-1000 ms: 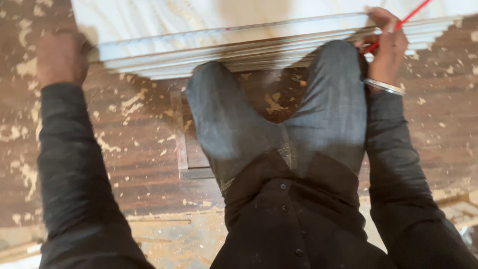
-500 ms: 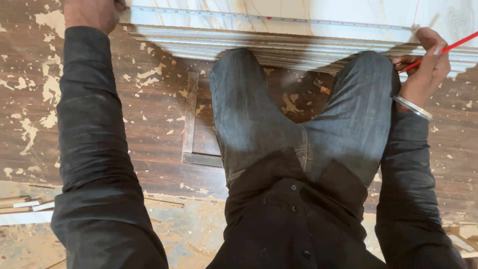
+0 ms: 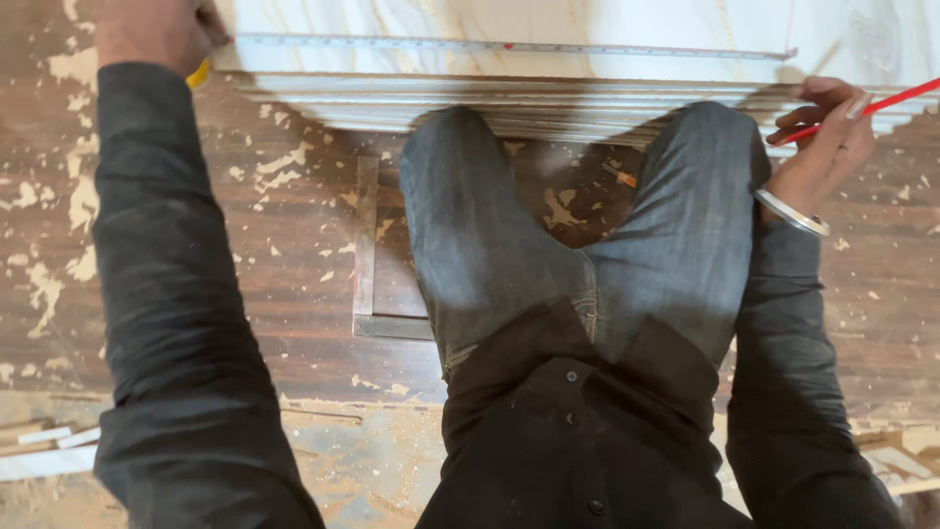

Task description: The person sits on the workshop floor with a stack of white marble-pattern boards across their lap. They position an L-shaped metal square on a board, draw straight red pencil lines along it, then extend a tape measure across the boards and mark measurement points with the pencil, repeating across the stack.

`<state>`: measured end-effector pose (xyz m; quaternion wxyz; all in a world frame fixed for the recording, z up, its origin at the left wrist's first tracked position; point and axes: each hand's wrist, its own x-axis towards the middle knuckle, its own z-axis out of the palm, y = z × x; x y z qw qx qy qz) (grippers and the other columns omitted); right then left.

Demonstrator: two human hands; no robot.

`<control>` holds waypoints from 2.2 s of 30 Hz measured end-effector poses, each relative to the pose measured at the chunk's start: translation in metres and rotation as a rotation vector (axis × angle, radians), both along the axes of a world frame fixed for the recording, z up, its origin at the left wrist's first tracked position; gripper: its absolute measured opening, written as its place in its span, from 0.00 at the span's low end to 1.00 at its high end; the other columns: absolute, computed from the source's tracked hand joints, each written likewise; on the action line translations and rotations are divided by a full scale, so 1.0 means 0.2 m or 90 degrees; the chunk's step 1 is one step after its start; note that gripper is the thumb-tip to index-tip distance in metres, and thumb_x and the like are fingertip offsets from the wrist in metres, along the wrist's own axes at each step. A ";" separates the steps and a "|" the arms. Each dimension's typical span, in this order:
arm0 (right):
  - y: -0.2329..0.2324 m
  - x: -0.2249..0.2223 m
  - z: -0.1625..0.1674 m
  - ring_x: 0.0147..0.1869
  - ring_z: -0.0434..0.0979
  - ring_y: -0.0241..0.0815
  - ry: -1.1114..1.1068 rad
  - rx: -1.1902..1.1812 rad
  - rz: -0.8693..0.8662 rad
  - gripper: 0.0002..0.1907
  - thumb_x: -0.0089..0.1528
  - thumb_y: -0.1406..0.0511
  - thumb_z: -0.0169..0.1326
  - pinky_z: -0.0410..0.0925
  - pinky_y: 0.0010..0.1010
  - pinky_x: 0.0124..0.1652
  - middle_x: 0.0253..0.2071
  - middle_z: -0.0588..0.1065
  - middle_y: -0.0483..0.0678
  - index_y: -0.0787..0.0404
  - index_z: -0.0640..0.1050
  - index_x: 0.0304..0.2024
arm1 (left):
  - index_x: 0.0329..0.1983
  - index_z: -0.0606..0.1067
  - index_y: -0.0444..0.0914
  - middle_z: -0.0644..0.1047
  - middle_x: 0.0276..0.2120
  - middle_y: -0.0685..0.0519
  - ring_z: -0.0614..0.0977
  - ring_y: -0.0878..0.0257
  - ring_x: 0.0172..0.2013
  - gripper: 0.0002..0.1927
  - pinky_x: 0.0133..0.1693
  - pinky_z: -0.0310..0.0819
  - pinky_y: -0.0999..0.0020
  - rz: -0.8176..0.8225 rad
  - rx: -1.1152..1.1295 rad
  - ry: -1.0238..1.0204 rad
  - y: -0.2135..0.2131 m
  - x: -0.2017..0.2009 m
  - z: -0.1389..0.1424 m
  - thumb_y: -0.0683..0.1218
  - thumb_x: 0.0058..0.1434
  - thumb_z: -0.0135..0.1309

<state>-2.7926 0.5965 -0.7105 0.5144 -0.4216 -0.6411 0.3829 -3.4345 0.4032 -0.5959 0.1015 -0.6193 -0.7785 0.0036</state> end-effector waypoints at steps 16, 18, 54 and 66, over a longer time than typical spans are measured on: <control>-0.03 -0.16 0.11 0.26 0.73 0.36 0.082 0.019 -0.050 0.28 0.80 0.51 0.42 0.68 0.25 0.25 0.32 0.76 0.52 0.70 0.76 0.44 | 0.32 0.87 0.46 0.81 0.24 0.53 0.81 0.56 0.27 0.05 0.28 0.78 0.66 -0.081 0.059 0.091 -0.02 0.02 0.00 0.45 0.52 0.70; 0.00 -0.14 0.10 0.34 0.78 0.39 0.070 0.043 -0.050 0.28 0.80 0.52 0.41 0.72 0.27 0.29 0.39 0.78 0.55 0.72 0.75 0.45 | 0.33 0.86 0.42 0.81 0.26 0.52 0.79 0.59 0.20 0.04 0.29 0.77 0.67 -0.080 0.051 0.030 -0.02 0.01 0.00 0.45 0.55 0.70; -0.12 -1.19 0.14 0.36 0.79 0.31 0.012 -0.081 0.374 0.04 0.71 0.74 0.55 0.73 0.21 0.34 0.37 0.81 0.50 0.69 0.80 0.47 | 0.32 0.85 0.41 0.80 0.28 0.50 0.81 0.56 0.31 0.06 0.35 0.78 0.64 -0.046 0.087 -0.070 -0.05 -0.04 -0.09 0.36 0.59 0.65; -0.14 -1.21 0.16 0.32 0.74 0.27 -0.066 -0.059 0.355 0.04 0.72 0.71 0.60 0.68 0.19 0.31 0.33 0.80 0.45 0.68 0.82 0.46 | 0.30 0.82 0.41 0.82 0.30 0.55 0.82 0.59 0.31 0.08 0.34 0.78 0.64 -0.081 0.113 -0.048 -0.08 -0.07 -0.17 0.34 0.56 0.60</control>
